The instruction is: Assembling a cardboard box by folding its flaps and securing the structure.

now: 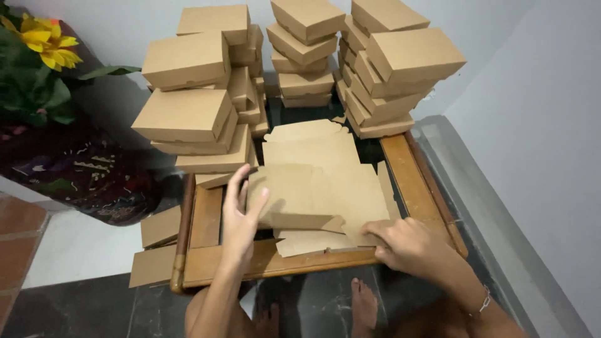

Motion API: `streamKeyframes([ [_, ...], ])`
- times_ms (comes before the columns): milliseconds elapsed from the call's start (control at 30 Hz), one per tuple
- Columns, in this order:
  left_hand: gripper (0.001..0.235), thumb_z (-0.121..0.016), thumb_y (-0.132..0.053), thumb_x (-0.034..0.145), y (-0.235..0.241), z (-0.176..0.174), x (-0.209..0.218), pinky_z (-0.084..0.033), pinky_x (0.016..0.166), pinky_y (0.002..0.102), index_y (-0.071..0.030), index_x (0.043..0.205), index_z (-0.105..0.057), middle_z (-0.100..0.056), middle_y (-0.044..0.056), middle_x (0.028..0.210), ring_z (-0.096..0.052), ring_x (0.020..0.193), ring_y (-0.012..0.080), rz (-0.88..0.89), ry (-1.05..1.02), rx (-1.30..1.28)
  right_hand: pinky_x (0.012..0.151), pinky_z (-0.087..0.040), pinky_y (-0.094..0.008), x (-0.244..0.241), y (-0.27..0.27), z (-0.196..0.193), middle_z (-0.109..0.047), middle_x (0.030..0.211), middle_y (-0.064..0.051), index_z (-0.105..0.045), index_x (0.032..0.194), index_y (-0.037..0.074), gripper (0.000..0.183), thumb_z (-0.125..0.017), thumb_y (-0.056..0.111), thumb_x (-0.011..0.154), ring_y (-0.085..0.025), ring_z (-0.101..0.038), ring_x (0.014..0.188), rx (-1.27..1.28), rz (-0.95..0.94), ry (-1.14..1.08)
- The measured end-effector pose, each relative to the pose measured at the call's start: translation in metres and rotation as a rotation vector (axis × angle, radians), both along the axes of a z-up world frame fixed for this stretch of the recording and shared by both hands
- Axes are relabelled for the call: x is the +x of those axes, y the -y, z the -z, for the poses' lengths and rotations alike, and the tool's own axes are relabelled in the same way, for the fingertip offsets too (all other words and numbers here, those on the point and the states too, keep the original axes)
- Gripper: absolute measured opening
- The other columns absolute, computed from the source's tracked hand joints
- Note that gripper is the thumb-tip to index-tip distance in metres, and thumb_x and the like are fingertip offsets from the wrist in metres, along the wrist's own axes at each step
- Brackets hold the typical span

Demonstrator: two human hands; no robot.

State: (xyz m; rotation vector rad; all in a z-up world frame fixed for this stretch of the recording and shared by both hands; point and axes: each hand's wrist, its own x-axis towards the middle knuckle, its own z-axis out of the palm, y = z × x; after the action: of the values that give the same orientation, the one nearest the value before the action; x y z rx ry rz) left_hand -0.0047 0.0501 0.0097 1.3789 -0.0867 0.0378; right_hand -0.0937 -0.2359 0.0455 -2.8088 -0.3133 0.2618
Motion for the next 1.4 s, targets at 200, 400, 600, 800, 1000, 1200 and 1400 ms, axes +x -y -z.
streamKeyframes([
  [200, 0.048, -0.054, 0.006, 0.085, 0.0, 0.005, 0.0, -0.039, 0.11, 0.032, -0.002, 0.132, -0.058, -0.063, 0.012, 0.139, -0.056, 0.131, 0.0217, 0.033, 0.05, -0.124, 0.071, -0.061, -0.038, 0.0, -0.009, 0.001, -0.077, 0.112, 0.005, -0.067, 0.11, 0.016, 0.038, -0.061, 0.011, 0.073, -0.024, -0.076, 0.083, -0.067, -0.035, 0.024],
  [400, 0.036, -0.058, 0.003, 0.09, -0.003, -0.006, -0.008, -0.044, 0.079, 0.022, -0.002, 0.125, -0.065, -0.069, 0.006, 0.112, -0.057, 0.087, 0.0093, -0.092, 0.206, -0.033, 0.072, -0.06, -0.03, -0.001, -0.021, 0.019, -0.073, 0.115, -0.003, -0.067, 0.107, 0.006, 0.031, -0.066, 0.01, 0.076, -0.019, -0.072, 0.096, -0.085, -0.211, 0.436],
  [600, 0.03, -0.061, -0.001, 0.092, -0.007, -0.025, -0.014, -0.053, 0.08, 0.031, -0.006, 0.121, -0.07, -0.066, 0.009, 0.093, -0.058, 0.088, 0.0127, -0.327, 0.212, -0.011, 0.08, -0.057, -0.03, 0.019, -0.035, 0.054, -0.071, 0.117, 0.002, -0.067, 0.119, 0.02, 0.034, -0.058, 0.029, 0.088, -0.02, -0.065, 0.111, -0.293, -0.282, 0.507],
  [800, 0.034, -0.058, 0.0, 0.098, -0.01, -0.024, -0.013, -0.045, 0.109, 0.047, -0.005, 0.131, -0.061, -0.066, 0.019, 0.132, -0.055, 0.133, 0.03, -0.302, 0.264, 0.049, 0.08, -0.058, -0.032, 0.033, -0.053, 0.055, -0.071, 0.118, -0.001, -0.068, 0.119, 0.018, 0.033, -0.059, 0.027, 0.089, -0.021, -0.065, 0.115, -0.265, -0.284, 0.454],
  [1000, 0.037, -0.07, -0.016, 0.091, 0.001, 0.007, -0.016, -0.022, 0.126, 0.053, -0.006, 0.126, -0.063, -0.052, 0.024, 0.146, -0.046, 0.143, 0.0411, -0.571, 0.978, 0.508, 0.078, -0.059, -0.033, 0.036, -0.056, 0.043, -0.072, 0.116, -0.002, -0.07, 0.115, 0.015, 0.029, -0.059, 0.023, 0.09, -0.021, -0.067, 0.112, -0.212, -0.295, 0.382],
  [1200, 0.038, -0.069, -0.035, 0.094, 0.051, 0.017, -0.03, -0.047, 0.111, 0.046, -0.013, 0.125, -0.069, -0.066, 0.015, 0.127, -0.064, 0.122, 0.0334, -0.119, 1.131, 1.014, 0.067, -0.058, -0.035, 0.049, -0.043, 0.056, -0.07, 0.091, 0.002, -0.074, 0.084, 0.016, 0.022, -0.06, 0.033, 0.088, -0.021, -0.071, 0.088, -0.275, -0.295, 0.41],
  [1400, 0.053, -0.06, -0.042, 0.096, 0.048, 0.029, -0.025, -0.044, 0.104, 0.042, -0.014, 0.141, -0.056, -0.069, 0.01, 0.116, -0.066, 0.111, 0.028, 0.237, 0.845, 1.332, 0.075, -0.06, -0.035, 0.04, -0.049, 0.02, -0.073, 0.107, 0.0, -0.073, 0.098, 0.015, 0.024, -0.062, 0.036, 0.094, -0.023, -0.071, 0.104, -0.168, -0.319, 0.316],
])
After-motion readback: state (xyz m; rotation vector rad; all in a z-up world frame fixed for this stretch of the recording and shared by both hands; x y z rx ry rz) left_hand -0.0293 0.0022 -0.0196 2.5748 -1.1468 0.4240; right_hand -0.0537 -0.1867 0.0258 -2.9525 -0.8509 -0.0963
